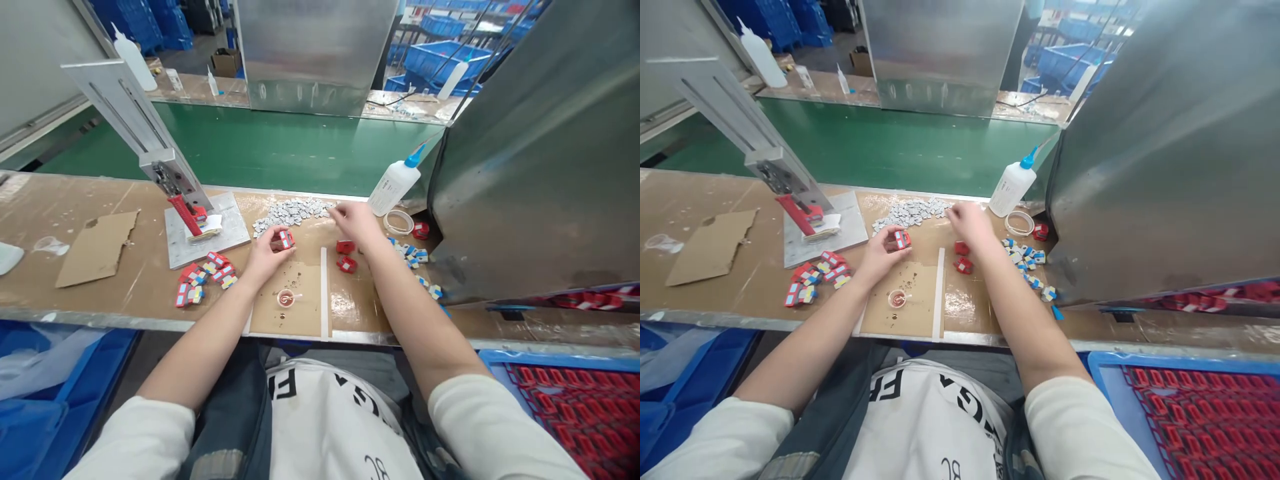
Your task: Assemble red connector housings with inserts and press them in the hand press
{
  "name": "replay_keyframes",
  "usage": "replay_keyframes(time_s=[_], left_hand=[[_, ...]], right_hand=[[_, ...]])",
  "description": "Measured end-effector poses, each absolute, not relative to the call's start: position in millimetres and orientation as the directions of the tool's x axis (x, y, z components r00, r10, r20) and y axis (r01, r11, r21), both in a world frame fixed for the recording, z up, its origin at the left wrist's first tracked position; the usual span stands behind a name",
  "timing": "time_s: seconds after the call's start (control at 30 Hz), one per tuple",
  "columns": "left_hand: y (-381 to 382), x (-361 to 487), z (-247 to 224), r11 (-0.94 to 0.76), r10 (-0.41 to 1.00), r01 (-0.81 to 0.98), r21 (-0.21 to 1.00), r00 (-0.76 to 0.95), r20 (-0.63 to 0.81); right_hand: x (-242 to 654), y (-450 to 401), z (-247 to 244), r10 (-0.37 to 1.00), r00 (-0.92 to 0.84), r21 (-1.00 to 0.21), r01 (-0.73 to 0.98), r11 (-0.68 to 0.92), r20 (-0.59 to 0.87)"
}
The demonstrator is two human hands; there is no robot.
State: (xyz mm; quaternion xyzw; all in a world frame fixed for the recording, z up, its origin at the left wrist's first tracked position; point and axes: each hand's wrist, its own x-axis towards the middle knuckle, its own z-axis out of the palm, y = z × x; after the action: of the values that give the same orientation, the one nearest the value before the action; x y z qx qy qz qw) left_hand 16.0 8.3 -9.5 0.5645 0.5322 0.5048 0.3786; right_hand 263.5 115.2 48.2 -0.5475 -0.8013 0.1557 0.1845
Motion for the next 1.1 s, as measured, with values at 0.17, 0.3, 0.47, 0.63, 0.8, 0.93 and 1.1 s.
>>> replay_keyframes(time_s=[0.17, 0.3, 0.47, 0.63, 0.8, 0.93, 1.1], left_hand=[[7.1, 16.0, -9.2, -0.154, 0.984, 0.196, 0.969, -0.058, 0.168], [4.6, 16.2, -6.8, -0.15, 0.986, 0.159, 0.976, -0.054, 0.161], [2.9, 17.4, -1.6, -0.127, 0.99, 0.156, 0.98, -0.041, 0.135], [-4.0, 19.2, 4.8, -0.259, 0.965, 0.151, 0.954, 0.077, 0.25], [-8.0, 18.6, 5.0, -0.362, 0.922, 0.215, 0.907, 0.223, 0.316], [-7.7, 17.3, 0.5, -0.357, 0.927, 0.27, 0.894, 0.221, 0.304], [-5.7, 18.4, -1.8, -0.339, 0.93, 0.212, 0.916, 0.223, 0.293]], right_hand=[[268.3, 187.6, 39.9, 0.989, -0.14, -0.386, 0.911, 0.146, 0.042], [261.7, 195.3, 27.1, 0.995, -0.09, -0.4, 0.911, 0.101, 0.047], [258.6, 178.5, 30.7, 0.982, -0.136, -0.479, 0.859, 0.182, 0.13], [242.3, 111.0, 29.0, 0.91, -0.303, -0.714, 0.568, 0.41, 0.282], [232.3, 58.8, 12.7, 0.849, -0.417, -0.774, 0.4, 0.491, 0.324], [228.9, 53.7, 3.8, 0.876, -0.362, -0.85, 0.3, 0.433, 0.319], [226.8, 49.7, 6.8, 0.898, -0.288, -0.916, 0.129, 0.38, 0.332]])
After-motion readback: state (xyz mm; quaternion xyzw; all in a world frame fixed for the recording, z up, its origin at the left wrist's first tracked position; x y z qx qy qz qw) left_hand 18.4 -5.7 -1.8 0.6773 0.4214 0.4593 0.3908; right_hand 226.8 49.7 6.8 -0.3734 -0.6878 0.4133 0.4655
